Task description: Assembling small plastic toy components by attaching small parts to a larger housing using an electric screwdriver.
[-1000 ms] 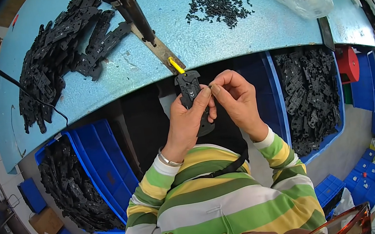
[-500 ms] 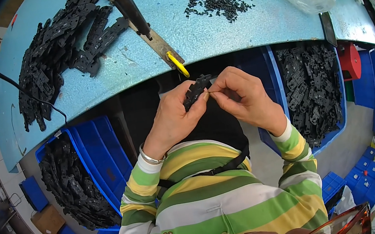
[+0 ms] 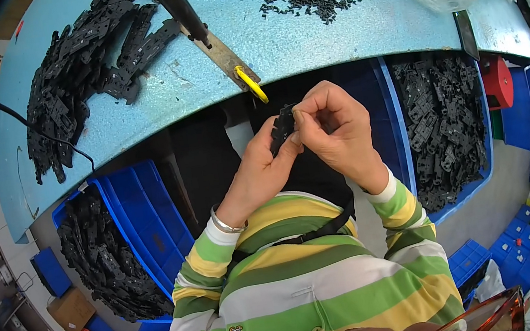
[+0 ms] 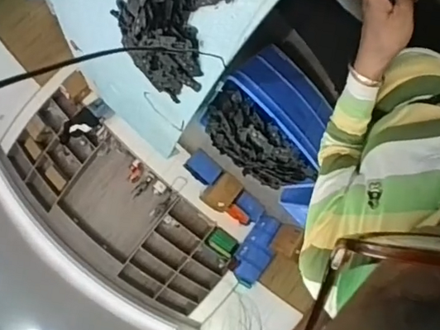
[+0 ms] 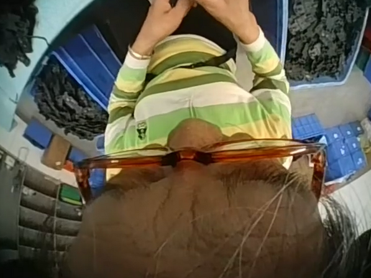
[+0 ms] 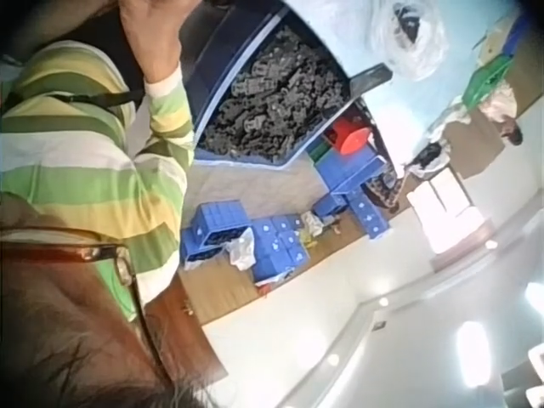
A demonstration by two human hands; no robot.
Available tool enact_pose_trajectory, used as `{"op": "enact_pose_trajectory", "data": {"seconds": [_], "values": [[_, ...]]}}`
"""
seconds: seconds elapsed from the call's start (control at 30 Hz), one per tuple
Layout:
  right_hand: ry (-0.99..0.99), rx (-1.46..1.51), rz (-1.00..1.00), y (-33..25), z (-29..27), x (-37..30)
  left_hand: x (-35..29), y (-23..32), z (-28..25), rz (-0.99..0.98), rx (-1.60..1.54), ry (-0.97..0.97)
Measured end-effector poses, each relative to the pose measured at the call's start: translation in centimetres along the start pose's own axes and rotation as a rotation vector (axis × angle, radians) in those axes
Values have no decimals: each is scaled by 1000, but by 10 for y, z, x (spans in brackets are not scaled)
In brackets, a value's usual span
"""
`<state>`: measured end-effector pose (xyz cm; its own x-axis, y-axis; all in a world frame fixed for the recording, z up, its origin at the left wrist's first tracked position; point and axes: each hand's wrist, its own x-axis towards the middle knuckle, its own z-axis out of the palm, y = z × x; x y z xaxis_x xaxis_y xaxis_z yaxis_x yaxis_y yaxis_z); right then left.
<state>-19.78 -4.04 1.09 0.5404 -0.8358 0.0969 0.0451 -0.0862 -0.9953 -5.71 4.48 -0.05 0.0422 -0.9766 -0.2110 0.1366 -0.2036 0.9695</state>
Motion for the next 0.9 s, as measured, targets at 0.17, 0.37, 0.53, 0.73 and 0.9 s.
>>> {"op": "enact_pose_trajectory", "data": {"seconds": [0.17, 0.37, 0.53, 0.73, 0.9], "values": [[31, -43, -21, 0, 2, 0, 0, 4, 4, 114, 193, 55], [70, -85, -82, 6, 3, -4, 0, 0, 6, 149, 333, 94], [109, -18, -68, 5, 8, -7, 0, -3, 11, 206, 601, 214], [135, 319, 264, 0, 7, -11, -2, -2, 13, 277, 898, 322], [88, 671, 391, 6, 5, -13, 0, -6, 11, 374, 1076, 395]]}}
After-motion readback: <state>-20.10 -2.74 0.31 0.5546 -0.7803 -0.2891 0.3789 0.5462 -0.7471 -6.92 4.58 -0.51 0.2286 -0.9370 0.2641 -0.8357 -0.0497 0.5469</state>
